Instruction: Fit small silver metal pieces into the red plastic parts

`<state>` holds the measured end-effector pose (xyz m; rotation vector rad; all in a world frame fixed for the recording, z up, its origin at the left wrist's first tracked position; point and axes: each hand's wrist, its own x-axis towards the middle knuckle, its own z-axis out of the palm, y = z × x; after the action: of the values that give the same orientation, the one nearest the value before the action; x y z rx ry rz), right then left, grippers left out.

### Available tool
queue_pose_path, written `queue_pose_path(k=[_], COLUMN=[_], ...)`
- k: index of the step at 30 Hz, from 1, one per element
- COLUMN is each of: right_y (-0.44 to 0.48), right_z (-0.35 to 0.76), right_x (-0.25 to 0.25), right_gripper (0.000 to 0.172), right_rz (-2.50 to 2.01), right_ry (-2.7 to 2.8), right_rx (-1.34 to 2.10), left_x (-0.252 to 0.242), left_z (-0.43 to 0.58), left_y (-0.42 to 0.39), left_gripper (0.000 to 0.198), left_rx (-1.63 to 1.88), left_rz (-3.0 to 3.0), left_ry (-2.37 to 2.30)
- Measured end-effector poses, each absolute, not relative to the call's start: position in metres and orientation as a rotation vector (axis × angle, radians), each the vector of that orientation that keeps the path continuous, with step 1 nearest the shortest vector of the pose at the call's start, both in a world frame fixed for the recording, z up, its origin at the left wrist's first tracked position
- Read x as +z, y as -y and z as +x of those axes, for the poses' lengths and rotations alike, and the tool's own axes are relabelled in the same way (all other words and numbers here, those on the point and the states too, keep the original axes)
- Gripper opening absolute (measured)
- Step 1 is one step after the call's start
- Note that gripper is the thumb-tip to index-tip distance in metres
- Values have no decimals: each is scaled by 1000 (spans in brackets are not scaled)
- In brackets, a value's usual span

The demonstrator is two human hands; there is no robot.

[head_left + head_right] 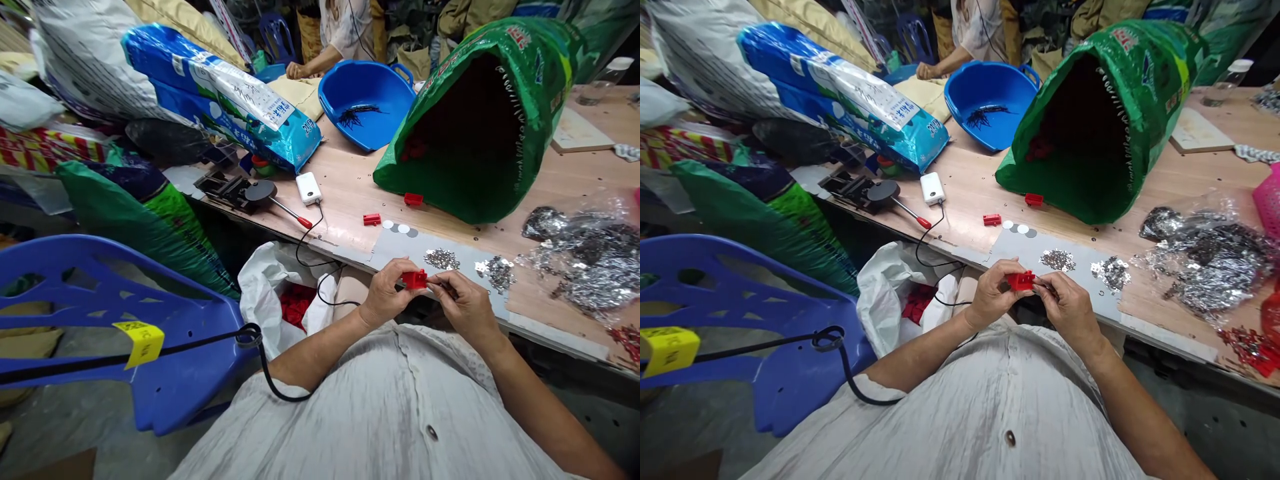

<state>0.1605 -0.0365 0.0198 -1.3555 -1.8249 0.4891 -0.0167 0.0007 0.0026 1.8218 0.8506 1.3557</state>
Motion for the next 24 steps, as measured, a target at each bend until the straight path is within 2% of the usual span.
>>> queue_pose_path(k=[8,15,24], right_y=[36,34,30], right_z=[155,171,165], right_x=[20,23,17], right_gripper=[21,33,24], right_rz=[-1397,-1327,-1369], right_ry=[1737,1573,1454], right_rx=[694,1123,1216], left_x=[13,7,14], left_z=[-13,-18,-17], left_y=[10,12,15], left_gripper=[26,32,24], left_rx=[1232,1287,1193], left_rz=[1535,1485,1565], left_ry=[-941,-978,-946])
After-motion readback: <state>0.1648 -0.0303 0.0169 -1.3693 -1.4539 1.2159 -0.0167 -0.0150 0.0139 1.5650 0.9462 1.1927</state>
